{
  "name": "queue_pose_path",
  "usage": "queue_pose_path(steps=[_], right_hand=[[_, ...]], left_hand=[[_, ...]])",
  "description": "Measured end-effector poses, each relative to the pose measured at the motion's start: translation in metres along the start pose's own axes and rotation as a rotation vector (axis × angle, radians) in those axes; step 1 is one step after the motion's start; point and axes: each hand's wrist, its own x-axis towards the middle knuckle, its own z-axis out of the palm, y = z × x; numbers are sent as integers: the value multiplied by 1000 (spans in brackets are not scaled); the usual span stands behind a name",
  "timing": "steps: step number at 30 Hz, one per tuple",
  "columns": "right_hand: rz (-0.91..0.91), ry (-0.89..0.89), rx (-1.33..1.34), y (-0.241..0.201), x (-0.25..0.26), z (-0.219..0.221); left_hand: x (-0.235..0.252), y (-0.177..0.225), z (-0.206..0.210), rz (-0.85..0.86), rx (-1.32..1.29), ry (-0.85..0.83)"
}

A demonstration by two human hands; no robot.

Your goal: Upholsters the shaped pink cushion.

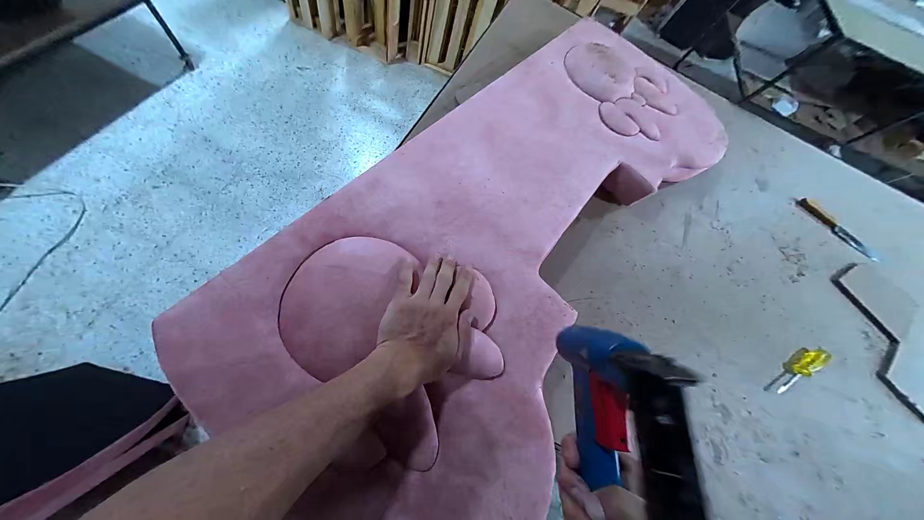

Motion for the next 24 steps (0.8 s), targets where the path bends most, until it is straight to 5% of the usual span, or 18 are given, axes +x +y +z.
queue_pose_path(steps=[3,7,14,19,24], right_hand=[[141,-115,31,-6,4,39],[337,-62,37,43,20,28],[-103,-116,-105,-21,-5,66],[226,-75,-28,53,14,45],[-240,-65,-210,-45,-29,85]], left_hand=[[-2,-1,1,1,-32,7],[0,-2,2,13,-32,-30],[1,-2,2,4,-23,-7],[1,-3,0,28,-79,-37],[2,0,1,20,-35,10]])
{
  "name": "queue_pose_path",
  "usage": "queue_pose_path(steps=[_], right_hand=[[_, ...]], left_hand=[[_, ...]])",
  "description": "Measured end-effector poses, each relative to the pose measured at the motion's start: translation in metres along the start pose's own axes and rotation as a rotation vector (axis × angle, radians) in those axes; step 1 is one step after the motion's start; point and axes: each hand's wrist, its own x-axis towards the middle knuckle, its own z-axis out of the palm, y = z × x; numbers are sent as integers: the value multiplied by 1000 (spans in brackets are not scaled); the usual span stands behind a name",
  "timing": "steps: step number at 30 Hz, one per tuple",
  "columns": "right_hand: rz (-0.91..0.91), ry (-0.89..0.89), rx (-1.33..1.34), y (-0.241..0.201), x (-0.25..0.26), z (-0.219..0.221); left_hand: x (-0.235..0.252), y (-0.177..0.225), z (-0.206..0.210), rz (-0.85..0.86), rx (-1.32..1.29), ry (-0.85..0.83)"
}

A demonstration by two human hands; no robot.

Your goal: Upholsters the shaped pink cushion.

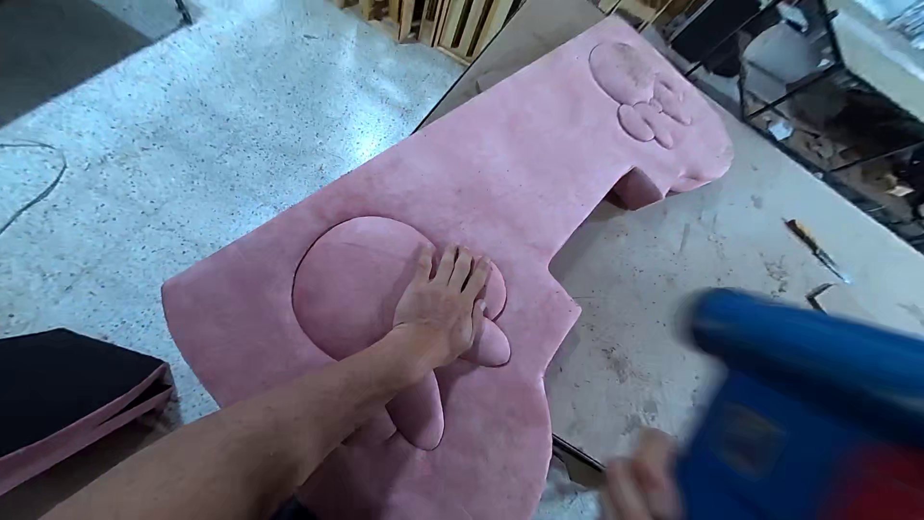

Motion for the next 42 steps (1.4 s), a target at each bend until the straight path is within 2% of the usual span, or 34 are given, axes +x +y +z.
queue_pose_path(steps=[2,3,6,7,8,11,14,16,18,20,23,26,30,32,35,36,38,42], right_hand=[[-49,-92,12,-11,-6,0],[26,-108,69,6,-6,-3],[423,-23,248,101,10,-19],[488,-37,324,110,12,-25],[489,-69,371,100,19,-27],[293,-66,428,47,4,-22],[103,-104,326,39,-4,-35],[77,-52,227,52,-7,-44],[97,77,157,67,-9,-42],[116,169,121,79,-7,-33],[170,141,128,88,8,-27],[177,39,54,54,42,-18],[3,7,-113,-21,80,10],[131,-72,-160,-12,102,7],[511,-169,-197,58,148,-19],[518,-163,-207,54,156,-22],[367,-190,-236,22,151,-20],[13,-174,-173,-47,95,-23]], left_hand=[[-2,-1,3,-6,10,19],[-2,-1,3,-10,5,15],[0,-3,-5,-6,-43,-79],[0,-2,-4,5,-50,-77],[1,-4,-5,6,-52,-50],[-1,-1,-7,13,-76,-54],[-1,-12,-12,72,-85,-61],[-3,-34,-17,155,-97,-17],[-7,-54,-21,136,-106,-8],[-9,-58,-23,70,-52,-75],[-7,-52,-22,42,8,-106],[-8,-53,-22,63,32,-92],[-7,-51,-24,42,-3,-135],[-5,-53,-22,51,9,-132],[-8,-53,-18,98,14,-102],[-6,-53,-21,103,25,-123],[-4,-57,-23,91,24,-142],[-5,-54,-20,86,-18,-61]])
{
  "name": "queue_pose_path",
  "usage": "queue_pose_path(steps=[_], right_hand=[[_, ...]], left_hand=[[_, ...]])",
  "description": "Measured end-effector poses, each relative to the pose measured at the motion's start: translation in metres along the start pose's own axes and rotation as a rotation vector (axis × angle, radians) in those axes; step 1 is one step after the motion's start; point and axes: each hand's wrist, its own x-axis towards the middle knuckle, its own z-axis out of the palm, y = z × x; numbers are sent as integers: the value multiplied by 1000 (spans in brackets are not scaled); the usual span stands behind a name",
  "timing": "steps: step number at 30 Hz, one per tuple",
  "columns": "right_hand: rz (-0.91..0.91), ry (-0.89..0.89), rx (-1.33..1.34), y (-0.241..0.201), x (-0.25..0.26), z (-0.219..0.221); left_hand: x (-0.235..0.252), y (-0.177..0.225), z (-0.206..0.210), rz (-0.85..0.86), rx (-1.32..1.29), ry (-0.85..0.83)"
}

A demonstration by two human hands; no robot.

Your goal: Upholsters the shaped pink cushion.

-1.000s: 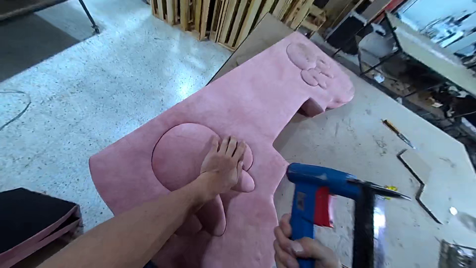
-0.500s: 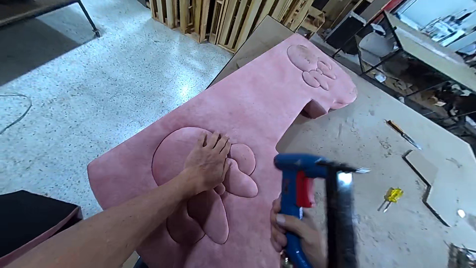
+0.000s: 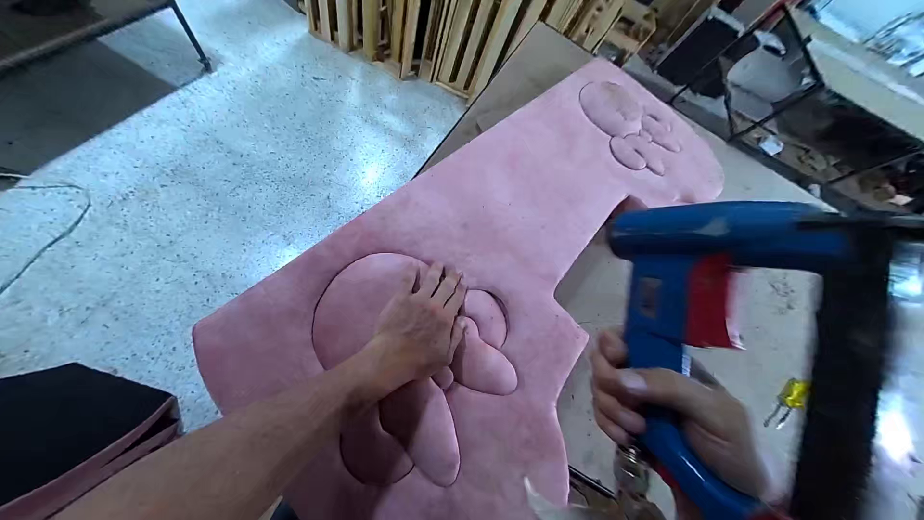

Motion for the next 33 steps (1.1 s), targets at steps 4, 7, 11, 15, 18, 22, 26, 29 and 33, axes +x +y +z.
queue_pose_path(steps=[4,7,11,15,18,22,26,29,33], right_hand=[[-32,127,89,21,-51,2],[31,227,119,91,-80,-18],[361,392,161,137,-85,-11],[422,430,139,127,-81,31],[314,331,137,92,-68,60],[336,100,191,87,-49,85],[612,148,173,122,-39,96],[379,67,148,95,-44,95],[184,112,134,65,-37,106]], left_hand=[[-5,-12,3,-55,-156,158],[-12,-28,-1,-120,-238,209],[-31,-46,3,-202,-132,225],[-39,-45,7,-309,-83,204],[-37,-42,6,-320,-74,188],[-39,-44,7,-303,-69,215],[-41,-41,10,-286,-98,236],[-44,-42,8,-290,-144,253],[-43,-41,2,-305,-173,183]])
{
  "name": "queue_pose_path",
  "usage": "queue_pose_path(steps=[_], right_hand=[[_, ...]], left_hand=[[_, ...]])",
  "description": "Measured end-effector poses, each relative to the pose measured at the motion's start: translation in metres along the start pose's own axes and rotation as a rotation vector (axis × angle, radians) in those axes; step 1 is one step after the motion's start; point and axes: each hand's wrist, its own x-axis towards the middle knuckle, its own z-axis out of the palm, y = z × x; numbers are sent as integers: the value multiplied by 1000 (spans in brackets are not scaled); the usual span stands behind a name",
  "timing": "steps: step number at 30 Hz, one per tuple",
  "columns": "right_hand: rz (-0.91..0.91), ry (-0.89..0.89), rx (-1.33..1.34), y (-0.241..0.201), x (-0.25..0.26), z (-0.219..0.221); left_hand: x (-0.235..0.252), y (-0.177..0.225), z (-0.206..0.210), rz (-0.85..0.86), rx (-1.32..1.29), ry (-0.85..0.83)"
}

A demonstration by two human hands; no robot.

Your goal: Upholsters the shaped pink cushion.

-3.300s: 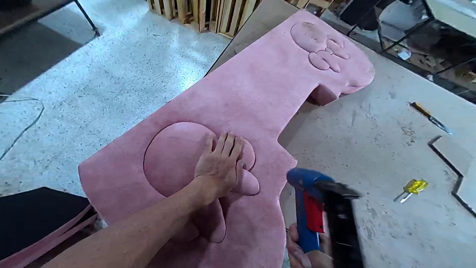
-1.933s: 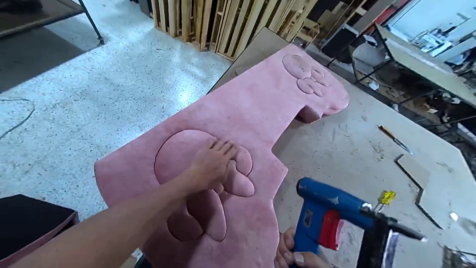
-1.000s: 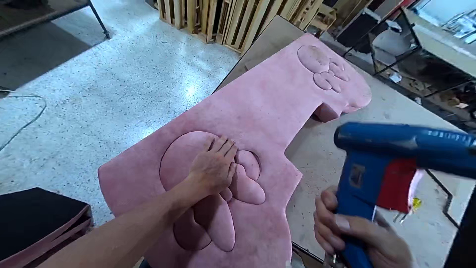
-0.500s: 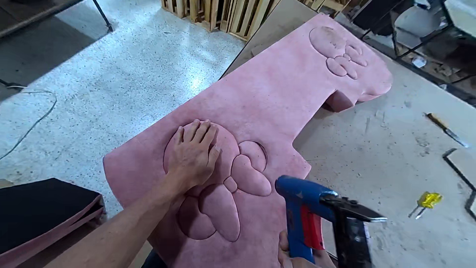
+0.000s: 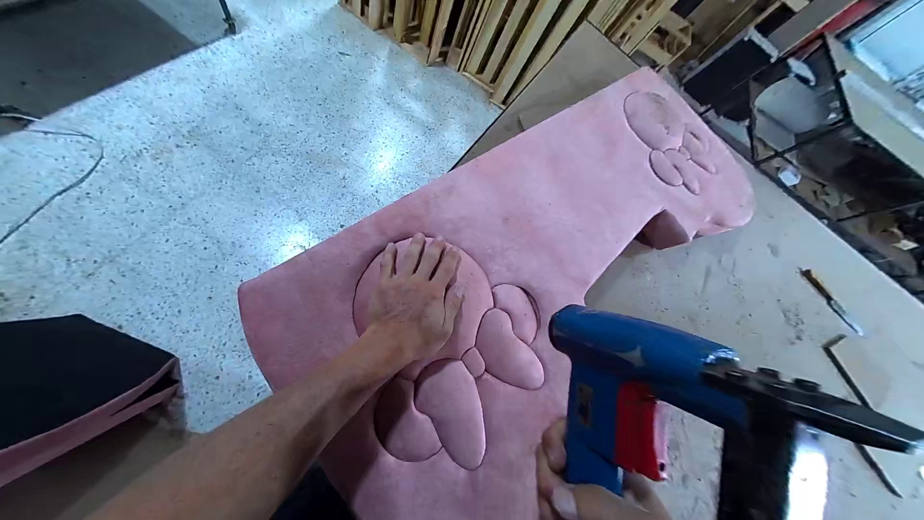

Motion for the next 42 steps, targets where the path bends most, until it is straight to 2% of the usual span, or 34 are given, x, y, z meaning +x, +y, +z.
queue_pose_path(steps=[4,6,9,11,13,16,18,19,23,25,28,33,35,38,42], right_hand=[[346,-17,-154,35,54,-13],[321,-76,-124,12,51,-14],[34,-53,-106,-24,23,-1],[-48,-46,-84,-40,13,7],[21,-34,-128,-28,29,11],[334,-20,-246,22,81,-2],[335,-50,-254,13,86,-8],[287,-81,-252,0,83,-11],[9,90,-234,-60,52,8],[-83,90,-197,-73,44,14],[-66,65,-156,-66,46,16],[83,64,-151,-17,55,8],[111,13,-92,5,39,-4],[210,94,-51,12,-1,-8],[47,166,-90,10,-40,0]], left_hand=[[-1,-3,7,29,32,9],[5,-4,9,38,35,51],[1,0,10,18,40,37],[4,1,6,11,39,22],[3,0,5,17,34,17],[0,-2,7,42,31,40],[3,-1,4,59,20,33],[6,-2,3,54,26,43],[4,1,6,41,59,44],[2,1,6,30,49,21],[8,-6,2,74,24,-45],[41,-4,-5,331,-38,-130],[50,3,0,403,-8,-160],[54,7,4,431,41,-178],[55,10,2,413,84,-244]])
